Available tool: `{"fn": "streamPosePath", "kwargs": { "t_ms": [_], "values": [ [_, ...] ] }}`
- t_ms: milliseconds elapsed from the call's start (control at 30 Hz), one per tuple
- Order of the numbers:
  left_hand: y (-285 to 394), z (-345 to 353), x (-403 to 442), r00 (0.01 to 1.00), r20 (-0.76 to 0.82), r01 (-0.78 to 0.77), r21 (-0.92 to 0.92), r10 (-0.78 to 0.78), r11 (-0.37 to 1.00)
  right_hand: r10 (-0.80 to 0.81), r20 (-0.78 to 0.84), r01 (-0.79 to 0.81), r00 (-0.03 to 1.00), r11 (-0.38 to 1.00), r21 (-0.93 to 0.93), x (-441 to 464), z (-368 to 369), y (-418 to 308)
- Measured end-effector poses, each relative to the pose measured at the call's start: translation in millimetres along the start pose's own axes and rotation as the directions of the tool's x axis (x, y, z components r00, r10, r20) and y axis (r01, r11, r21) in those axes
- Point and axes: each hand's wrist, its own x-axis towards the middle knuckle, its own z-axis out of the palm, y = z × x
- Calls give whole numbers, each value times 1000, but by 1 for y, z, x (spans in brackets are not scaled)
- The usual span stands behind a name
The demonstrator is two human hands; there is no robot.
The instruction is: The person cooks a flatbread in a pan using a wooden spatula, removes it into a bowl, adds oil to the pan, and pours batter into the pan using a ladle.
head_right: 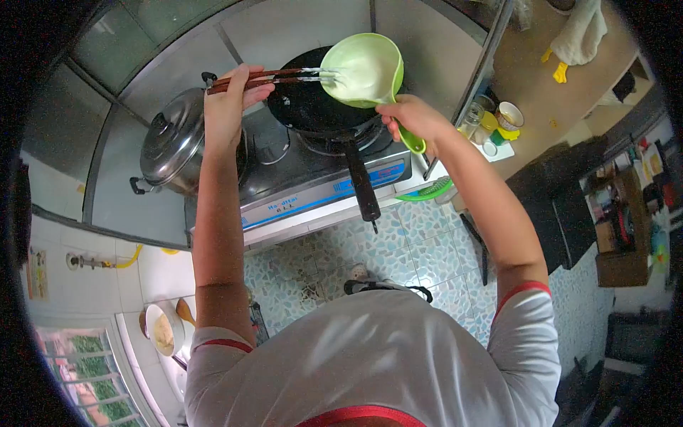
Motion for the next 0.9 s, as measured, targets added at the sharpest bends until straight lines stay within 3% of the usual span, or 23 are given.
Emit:
{"fn": "streamPosePath", "kwargs": {
  "t_ms": [233, 533, 900],
  "values": [
    [-26, -28, 24, 995, -93, 4, -176, -20, 984, -57, -110, 40, 992, 987, -153, 59, 2, 5],
    [-55, -44, 39, 971, -224, 48, -145, -80, 988, -90, -94, 60, 992, 958, -279, 93, -8, 7],
    [-87, -26, 70, 951, -244, 180, -68, -191, 981, -166, -112, 110, 980, 912, -396, 114, -14, 2]
  ]
}}
